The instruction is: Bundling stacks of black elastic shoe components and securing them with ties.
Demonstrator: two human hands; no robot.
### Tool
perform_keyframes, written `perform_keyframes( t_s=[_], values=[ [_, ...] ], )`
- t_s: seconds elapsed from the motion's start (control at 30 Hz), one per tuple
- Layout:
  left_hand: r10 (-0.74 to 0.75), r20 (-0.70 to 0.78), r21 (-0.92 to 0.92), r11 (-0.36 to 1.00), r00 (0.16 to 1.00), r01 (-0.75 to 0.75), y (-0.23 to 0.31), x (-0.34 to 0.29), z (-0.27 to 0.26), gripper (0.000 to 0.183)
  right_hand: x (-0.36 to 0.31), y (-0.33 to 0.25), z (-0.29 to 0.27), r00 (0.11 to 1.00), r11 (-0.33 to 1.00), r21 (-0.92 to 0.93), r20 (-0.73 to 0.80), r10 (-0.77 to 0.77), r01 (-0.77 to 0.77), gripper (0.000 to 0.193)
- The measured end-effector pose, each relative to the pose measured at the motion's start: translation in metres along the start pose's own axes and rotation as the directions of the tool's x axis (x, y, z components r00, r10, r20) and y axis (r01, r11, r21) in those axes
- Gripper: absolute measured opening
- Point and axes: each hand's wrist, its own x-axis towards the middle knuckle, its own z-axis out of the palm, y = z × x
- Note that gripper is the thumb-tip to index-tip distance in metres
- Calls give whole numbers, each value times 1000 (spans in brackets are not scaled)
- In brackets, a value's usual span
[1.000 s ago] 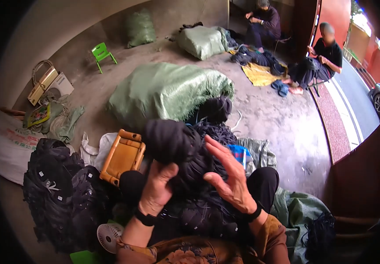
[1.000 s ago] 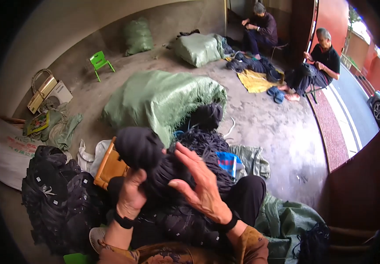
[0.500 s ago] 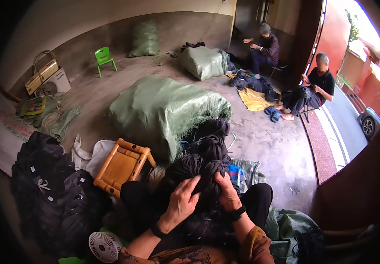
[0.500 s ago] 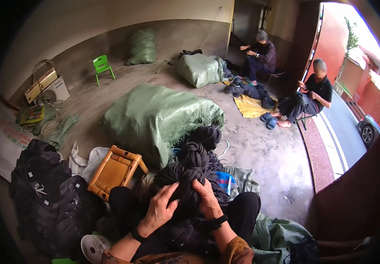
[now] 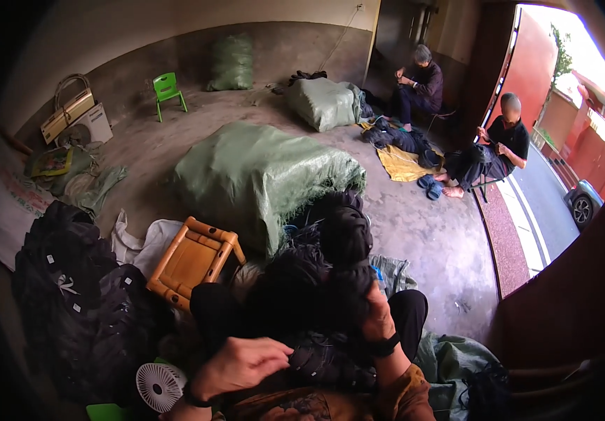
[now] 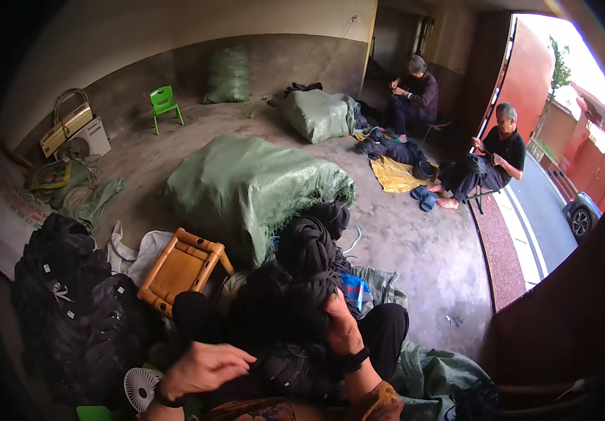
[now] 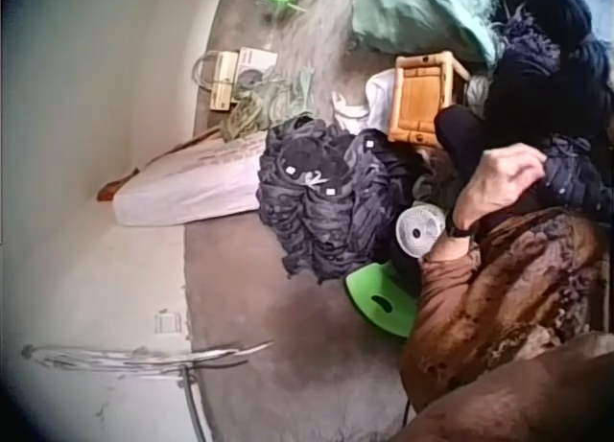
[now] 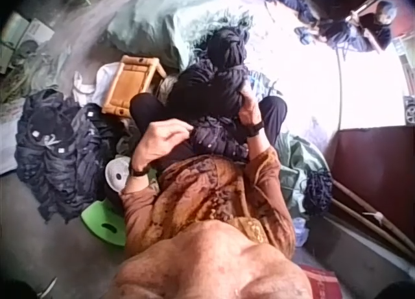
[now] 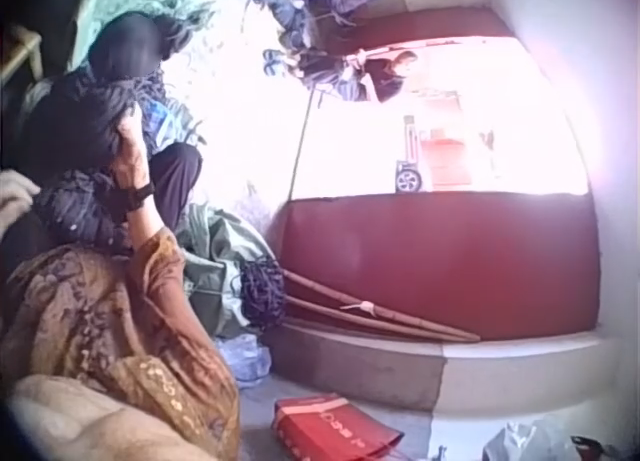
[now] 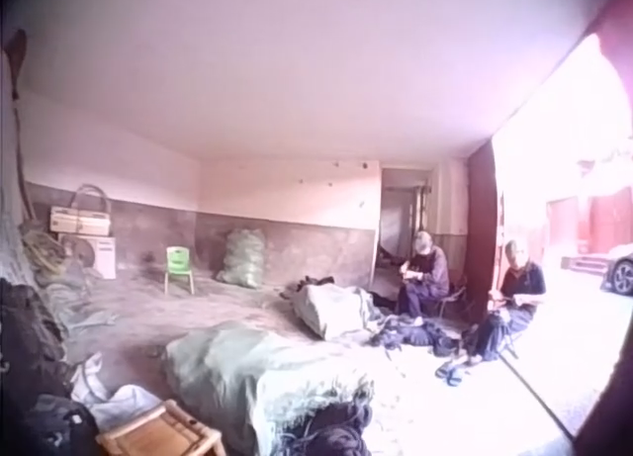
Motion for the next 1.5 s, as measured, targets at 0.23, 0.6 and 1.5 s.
perform_keyframes(
  t_s=[0.23,0.6,1.5],
  values=[
    [5,-394,-385,907,919,-170,-2,43,4,59,-32,-10,31,995,934,-352,-64,-80,52,72],
    [-389,-265,-795,606,882,29,-74,59,49,57,-16,31,22,977,511,-854,179,113,97,92],
    [-588,-158,-908,402,794,117,-98,26,59,41,-28,66,28,977,-236,-965,152,-149,114,90]
  ],
)
